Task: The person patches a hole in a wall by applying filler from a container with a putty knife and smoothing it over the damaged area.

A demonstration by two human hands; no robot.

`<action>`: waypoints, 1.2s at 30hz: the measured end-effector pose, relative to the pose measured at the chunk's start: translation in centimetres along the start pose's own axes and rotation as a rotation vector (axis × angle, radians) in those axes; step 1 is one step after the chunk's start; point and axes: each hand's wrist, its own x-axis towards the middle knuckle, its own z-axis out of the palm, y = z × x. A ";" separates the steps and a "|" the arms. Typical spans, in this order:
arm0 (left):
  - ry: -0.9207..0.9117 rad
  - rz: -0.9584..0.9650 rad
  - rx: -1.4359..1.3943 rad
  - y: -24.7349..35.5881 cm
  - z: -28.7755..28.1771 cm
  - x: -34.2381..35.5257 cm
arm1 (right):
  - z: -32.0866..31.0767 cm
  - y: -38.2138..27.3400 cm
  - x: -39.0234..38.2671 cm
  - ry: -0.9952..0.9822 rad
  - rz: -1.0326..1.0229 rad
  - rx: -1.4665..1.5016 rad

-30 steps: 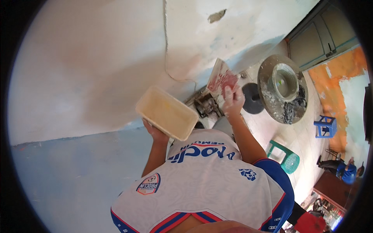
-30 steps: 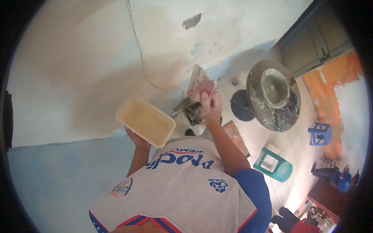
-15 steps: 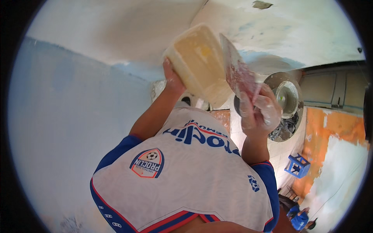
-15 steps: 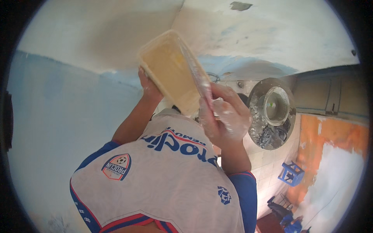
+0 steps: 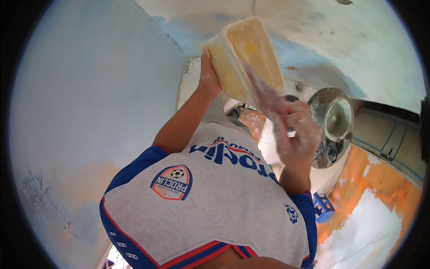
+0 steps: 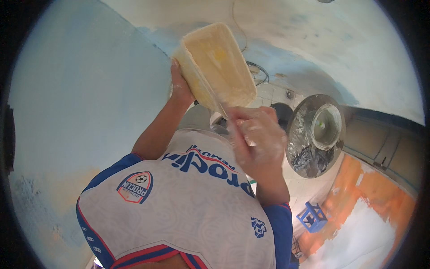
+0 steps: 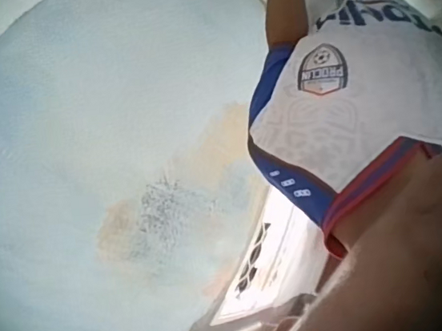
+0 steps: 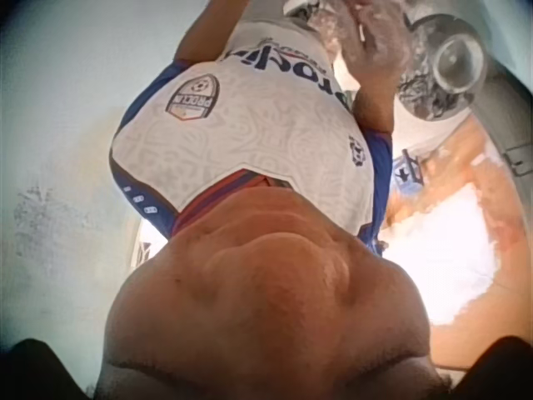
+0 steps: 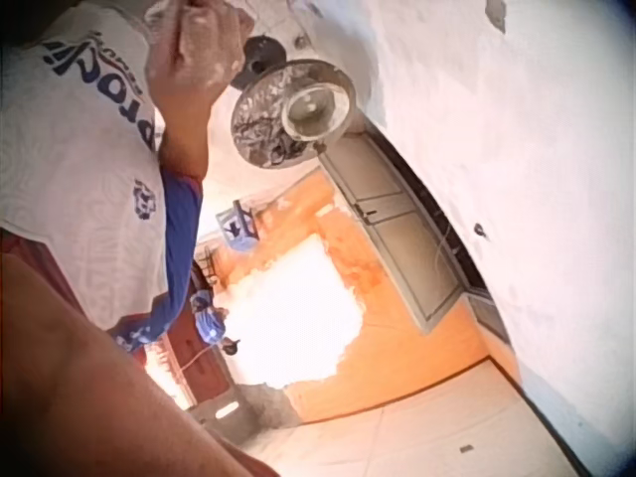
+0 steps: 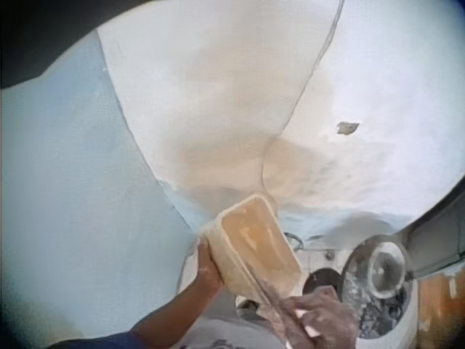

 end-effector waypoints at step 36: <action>-0.514 -0.096 -0.319 12.4 -11.2 -7.9 | 18.8 -15.4 -0.1 0.037 0.092 0.395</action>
